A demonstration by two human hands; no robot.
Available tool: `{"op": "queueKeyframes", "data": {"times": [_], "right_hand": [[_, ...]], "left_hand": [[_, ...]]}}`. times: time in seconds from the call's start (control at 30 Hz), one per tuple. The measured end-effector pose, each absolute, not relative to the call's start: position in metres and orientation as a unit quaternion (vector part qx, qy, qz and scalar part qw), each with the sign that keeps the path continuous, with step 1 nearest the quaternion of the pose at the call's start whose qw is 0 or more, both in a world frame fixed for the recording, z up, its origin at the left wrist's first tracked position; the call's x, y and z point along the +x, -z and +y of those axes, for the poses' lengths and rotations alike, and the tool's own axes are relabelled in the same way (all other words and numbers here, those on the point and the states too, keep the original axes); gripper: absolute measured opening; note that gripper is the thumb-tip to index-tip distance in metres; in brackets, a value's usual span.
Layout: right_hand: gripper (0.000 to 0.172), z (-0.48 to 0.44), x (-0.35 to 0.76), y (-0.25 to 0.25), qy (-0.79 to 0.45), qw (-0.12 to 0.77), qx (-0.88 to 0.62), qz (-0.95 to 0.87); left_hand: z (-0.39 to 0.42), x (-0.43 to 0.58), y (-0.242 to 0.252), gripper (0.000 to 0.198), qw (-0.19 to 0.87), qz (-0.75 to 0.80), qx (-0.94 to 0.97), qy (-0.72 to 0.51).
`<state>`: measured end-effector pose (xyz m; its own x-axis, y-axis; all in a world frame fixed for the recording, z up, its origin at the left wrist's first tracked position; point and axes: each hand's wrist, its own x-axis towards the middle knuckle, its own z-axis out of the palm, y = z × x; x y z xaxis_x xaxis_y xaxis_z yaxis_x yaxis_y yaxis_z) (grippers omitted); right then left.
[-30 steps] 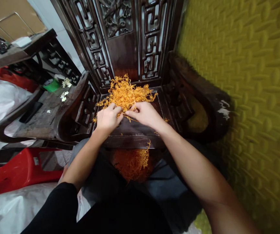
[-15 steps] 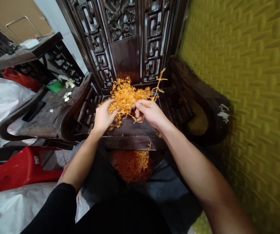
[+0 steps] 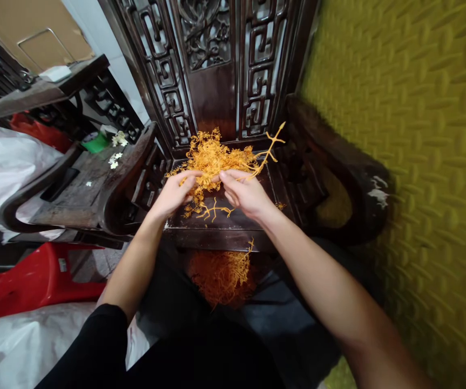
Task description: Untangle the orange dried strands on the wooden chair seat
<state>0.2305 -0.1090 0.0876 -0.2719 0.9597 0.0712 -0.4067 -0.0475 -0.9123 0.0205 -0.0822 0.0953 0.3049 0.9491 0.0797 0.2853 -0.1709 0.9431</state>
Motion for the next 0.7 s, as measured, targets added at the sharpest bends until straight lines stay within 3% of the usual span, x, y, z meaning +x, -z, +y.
{"op": "queueKeyframes", "data": {"times": [0.1,0.27,0.4,0.53,0.6,0.7], "right_hand": [[0.031,-0.112,0.227,-0.086,-0.701,0.485,-0.26,-0.454],[0.036,-0.112,0.226,-0.079,-0.709,0.471,-0.209,-0.481],[0.034,-0.11,0.224,-0.077,-0.62,0.522,-0.289,-0.51],[0.042,-0.111,0.217,-0.074,-0.551,0.554,-0.356,-0.513],[0.037,-0.112,0.214,-0.073,-0.509,0.557,-0.397,-0.523],[0.042,-0.111,0.211,-0.071,-0.498,0.582,-0.419,-0.488]], "left_hand": [[-0.087,0.031,-0.095,0.073,0.461,0.408,0.715,-0.332],[-0.091,0.045,-0.096,0.05,0.462,0.351,0.732,-0.356],[-0.09,0.042,-0.096,0.036,0.307,0.404,0.762,-0.403],[-0.092,0.036,-0.093,0.03,0.162,0.424,0.837,-0.307],[-0.096,0.037,-0.094,0.033,0.126,0.438,0.853,-0.254],[-0.1,0.042,-0.098,0.041,0.101,0.448,0.868,-0.189]]}}
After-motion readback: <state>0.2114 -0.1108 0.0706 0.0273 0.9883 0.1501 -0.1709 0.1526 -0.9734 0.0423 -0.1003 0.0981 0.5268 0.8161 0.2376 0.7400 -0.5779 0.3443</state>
